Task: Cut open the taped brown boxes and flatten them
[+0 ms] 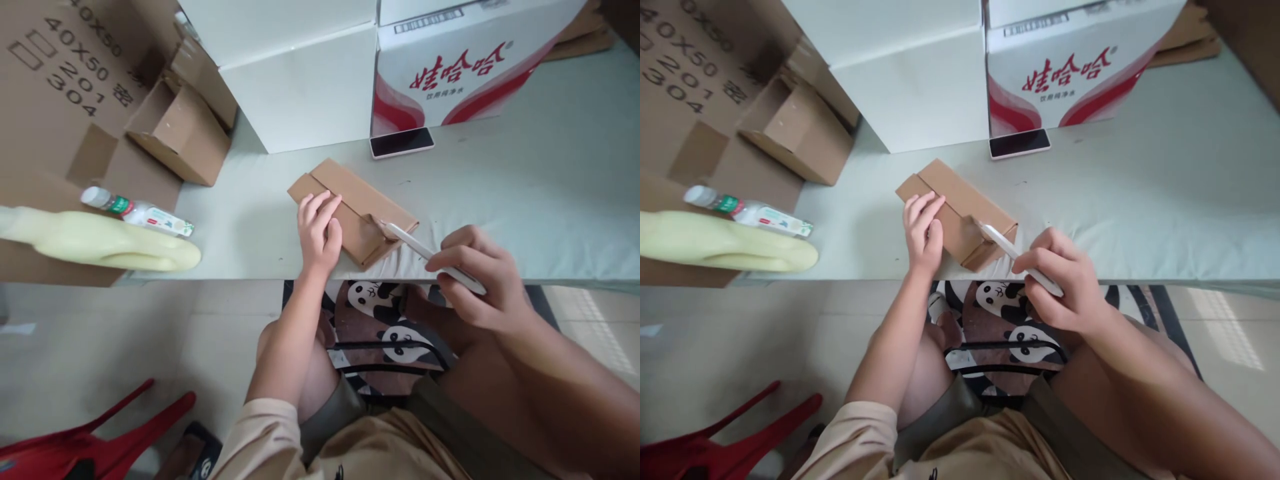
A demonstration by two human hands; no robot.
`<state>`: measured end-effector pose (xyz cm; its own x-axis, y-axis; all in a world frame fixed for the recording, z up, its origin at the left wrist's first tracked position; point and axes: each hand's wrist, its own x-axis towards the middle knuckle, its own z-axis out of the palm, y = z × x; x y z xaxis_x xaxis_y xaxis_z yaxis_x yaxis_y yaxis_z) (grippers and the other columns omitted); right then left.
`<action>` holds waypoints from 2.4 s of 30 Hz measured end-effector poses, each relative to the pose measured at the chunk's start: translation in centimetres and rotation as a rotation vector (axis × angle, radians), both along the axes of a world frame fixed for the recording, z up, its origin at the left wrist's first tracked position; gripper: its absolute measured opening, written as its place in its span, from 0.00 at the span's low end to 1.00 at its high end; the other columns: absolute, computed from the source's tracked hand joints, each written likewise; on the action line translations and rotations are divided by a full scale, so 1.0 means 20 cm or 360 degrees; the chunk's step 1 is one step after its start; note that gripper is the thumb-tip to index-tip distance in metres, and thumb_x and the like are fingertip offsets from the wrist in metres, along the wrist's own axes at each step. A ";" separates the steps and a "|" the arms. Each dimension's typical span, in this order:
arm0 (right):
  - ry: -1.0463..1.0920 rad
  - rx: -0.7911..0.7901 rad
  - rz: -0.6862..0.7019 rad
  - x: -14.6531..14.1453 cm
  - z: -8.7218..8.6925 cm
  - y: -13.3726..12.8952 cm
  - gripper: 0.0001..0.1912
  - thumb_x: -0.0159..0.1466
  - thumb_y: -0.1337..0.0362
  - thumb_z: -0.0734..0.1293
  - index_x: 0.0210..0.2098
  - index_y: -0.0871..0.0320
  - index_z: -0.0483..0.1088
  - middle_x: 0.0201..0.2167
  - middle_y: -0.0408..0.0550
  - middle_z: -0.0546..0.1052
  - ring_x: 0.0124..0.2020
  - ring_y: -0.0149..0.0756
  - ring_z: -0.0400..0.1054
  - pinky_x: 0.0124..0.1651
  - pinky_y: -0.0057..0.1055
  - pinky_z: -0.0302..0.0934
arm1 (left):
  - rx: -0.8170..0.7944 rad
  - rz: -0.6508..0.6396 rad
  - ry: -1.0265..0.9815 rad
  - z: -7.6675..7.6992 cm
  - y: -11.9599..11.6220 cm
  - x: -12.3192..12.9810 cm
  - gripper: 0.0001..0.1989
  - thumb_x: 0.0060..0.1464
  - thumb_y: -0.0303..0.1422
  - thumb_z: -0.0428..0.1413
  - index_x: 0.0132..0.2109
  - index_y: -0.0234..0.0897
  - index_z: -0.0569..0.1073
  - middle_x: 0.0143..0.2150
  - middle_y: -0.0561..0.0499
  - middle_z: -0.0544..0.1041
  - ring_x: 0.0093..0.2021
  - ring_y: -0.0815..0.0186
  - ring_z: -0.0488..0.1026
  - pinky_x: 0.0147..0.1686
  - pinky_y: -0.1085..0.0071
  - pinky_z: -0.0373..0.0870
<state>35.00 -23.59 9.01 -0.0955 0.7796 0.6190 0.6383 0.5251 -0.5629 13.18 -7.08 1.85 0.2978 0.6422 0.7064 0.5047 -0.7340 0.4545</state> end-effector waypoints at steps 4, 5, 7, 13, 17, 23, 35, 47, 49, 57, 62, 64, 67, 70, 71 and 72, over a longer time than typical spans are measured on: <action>0.0019 0.0032 0.0219 -0.04 -0.02 -0.03 0.08 0.58 0.74 0.62 0.32 0.53 0.66 0.43 0.50 0.79 0.53 0.46 0.75 0.53 0.44 0.71 | -0.0076 0.0013 0.0045 0.00 0.00 0.00 0.25 0.70 0.41 0.40 0.57 0.41 0.78 0.60 0.42 0.77 0.65 0.55 0.67 0.71 0.49 0.58; 0.0006 0.0042 0.0281 -0.05 -0.02 -0.03 0.09 0.57 0.74 0.62 0.32 0.53 0.65 0.43 0.50 0.80 0.57 0.47 0.74 0.57 0.45 0.69 | -0.0082 0.0021 0.0050 0.01 0.00 0.01 0.25 0.70 0.41 0.40 0.57 0.41 0.78 0.60 0.42 0.77 0.65 0.55 0.67 0.71 0.49 0.57; -0.0031 0.0067 0.0351 -0.07 -0.02 -0.03 0.09 0.56 0.75 0.61 0.32 0.53 0.65 0.37 0.47 0.80 0.58 0.45 0.75 0.56 0.42 0.69 | -0.0099 0.0042 0.0058 0.02 0.00 0.02 0.24 0.69 0.39 0.41 0.57 0.40 0.78 0.59 0.42 0.77 0.65 0.55 0.67 0.71 0.49 0.57; -0.0019 0.0084 0.0356 -0.06 -0.01 -0.03 0.10 0.55 0.75 0.61 0.31 0.53 0.66 0.31 0.45 0.77 0.48 0.43 0.78 0.52 0.41 0.71 | -0.0141 0.0051 0.0002 0.03 0.00 0.04 0.19 0.64 0.34 0.43 0.50 0.40 0.77 0.56 0.43 0.78 0.62 0.56 0.69 0.71 0.50 0.57; 0.0151 0.0095 0.0415 -0.07 0.00 -0.01 0.09 0.56 0.75 0.61 0.30 0.54 0.65 0.29 0.45 0.74 0.34 0.36 0.75 0.55 0.44 0.73 | -0.0109 0.0063 -0.0068 0.02 0.00 0.05 0.15 0.62 0.32 0.43 0.45 0.41 0.75 0.53 0.44 0.78 0.60 0.56 0.70 0.70 0.51 0.59; 0.0535 0.0054 0.0358 -0.07 -0.05 0.01 0.10 0.65 0.70 0.60 0.29 0.54 0.67 0.28 0.45 0.75 0.36 0.36 0.76 0.57 0.45 0.73 | -0.0059 0.0046 -0.0080 0.02 0.02 0.05 0.15 0.63 0.33 0.43 0.46 0.41 0.74 0.52 0.43 0.78 0.59 0.57 0.71 0.70 0.52 0.59; 0.0739 0.0123 0.0097 -0.15 -0.17 -0.02 0.12 0.65 0.71 0.60 0.29 0.53 0.71 0.35 0.49 0.82 0.50 0.44 0.79 0.57 0.46 0.75 | -0.0123 0.0063 0.0011 0.02 0.02 0.03 0.18 0.67 0.41 0.41 0.47 0.43 0.74 0.55 0.44 0.78 0.62 0.56 0.70 0.70 0.50 0.58; -0.0053 0.0480 0.0130 -0.10 -0.11 0.00 0.13 0.52 0.74 0.62 0.30 0.51 0.73 0.31 0.44 0.83 0.42 0.44 0.83 0.38 0.36 0.76 | -0.0169 0.0024 0.0078 0.04 0.01 0.03 0.20 0.69 0.44 0.39 0.48 0.42 0.74 0.56 0.44 0.77 0.63 0.56 0.69 0.71 0.51 0.57; -0.0037 0.0425 0.0129 -0.11 -0.11 0.01 0.12 0.52 0.74 0.62 0.30 0.52 0.72 0.32 0.44 0.83 0.43 0.44 0.82 0.38 0.36 0.75 | -0.0162 0.0021 0.0072 0.04 0.02 0.03 0.21 0.69 0.44 0.39 0.48 0.42 0.74 0.55 0.44 0.77 0.62 0.56 0.69 0.71 0.50 0.57; 0.0014 0.0451 0.0126 -0.10 -0.09 0.03 0.10 0.55 0.73 0.61 0.27 0.52 0.70 0.29 0.44 0.82 0.42 0.42 0.83 0.35 0.35 0.71 | -0.0122 0.0057 0.0061 0.02 0.04 0.03 0.24 0.69 0.47 0.38 0.48 0.42 0.75 0.54 0.43 0.77 0.61 0.55 0.70 0.71 0.49 0.58; -0.0066 0.0383 0.0059 -0.10 -0.10 0.03 0.10 0.55 0.72 0.61 0.25 0.53 0.70 0.31 0.44 0.84 0.42 0.43 0.83 0.34 0.35 0.69 | -0.0091 0.0010 0.0053 0.02 0.05 0.02 0.26 0.69 0.51 0.37 0.48 0.42 0.75 0.54 0.43 0.77 0.61 0.55 0.71 0.70 0.49 0.59; -0.0096 0.0385 0.0040 -0.11 -0.11 0.03 0.11 0.55 0.72 0.60 0.24 0.53 0.70 0.31 0.44 0.84 0.43 0.42 0.83 0.34 0.35 0.69 | -0.0081 0.0007 0.0042 0.01 0.05 0.02 0.27 0.69 0.51 0.37 0.48 0.42 0.75 0.53 0.43 0.77 0.60 0.54 0.71 0.70 0.49 0.59; -0.0105 0.0486 0.0062 -0.10 -0.09 0.03 0.10 0.55 0.73 0.60 0.24 0.54 0.69 0.29 0.43 0.83 0.41 0.41 0.83 0.32 0.33 0.66 | -0.0093 0.0025 0.0044 0.01 0.05 0.02 0.27 0.68 0.51 0.37 0.48 0.42 0.75 0.53 0.42 0.77 0.60 0.54 0.71 0.70 0.49 0.59; -0.0147 0.0518 0.0053 -0.10 -0.07 0.02 0.10 0.55 0.73 0.60 0.23 0.54 0.68 0.28 0.41 0.83 0.39 0.39 0.83 0.30 0.33 0.64 | -0.0119 -0.0015 0.0032 0.01 0.05 0.02 0.25 0.68 0.49 0.38 0.48 0.42 0.75 0.54 0.43 0.77 0.61 0.55 0.70 0.71 0.49 0.58; -0.0157 0.0505 0.0038 -0.10 -0.08 0.03 0.11 0.56 0.73 0.60 0.23 0.54 0.68 0.28 0.41 0.83 0.40 0.39 0.83 0.29 0.33 0.64 | -0.0126 -0.0035 0.0022 0.01 0.05 0.02 0.24 0.69 0.48 0.39 0.48 0.42 0.75 0.54 0.43 0.77 0.61 0.55 0.70 0.71 0.49 0.57; -0.0157 0.0502 0.0027 -0.10 -0.09 0.04 0.11 0.56 0.73 0.59 0.23 0.54 0.68 0.28 0.42 0.83 0.41 0.39 0.83 0.29 0.32 0.65 | -0.0130 -0.0050 0.0010 0.01 0.05 0.02 0.23 0.69 0.48 0.40 0.48 0.42 0.75 0.54 0.43 0.77 0.61 0.55 0.70 0.71 0.49 0.57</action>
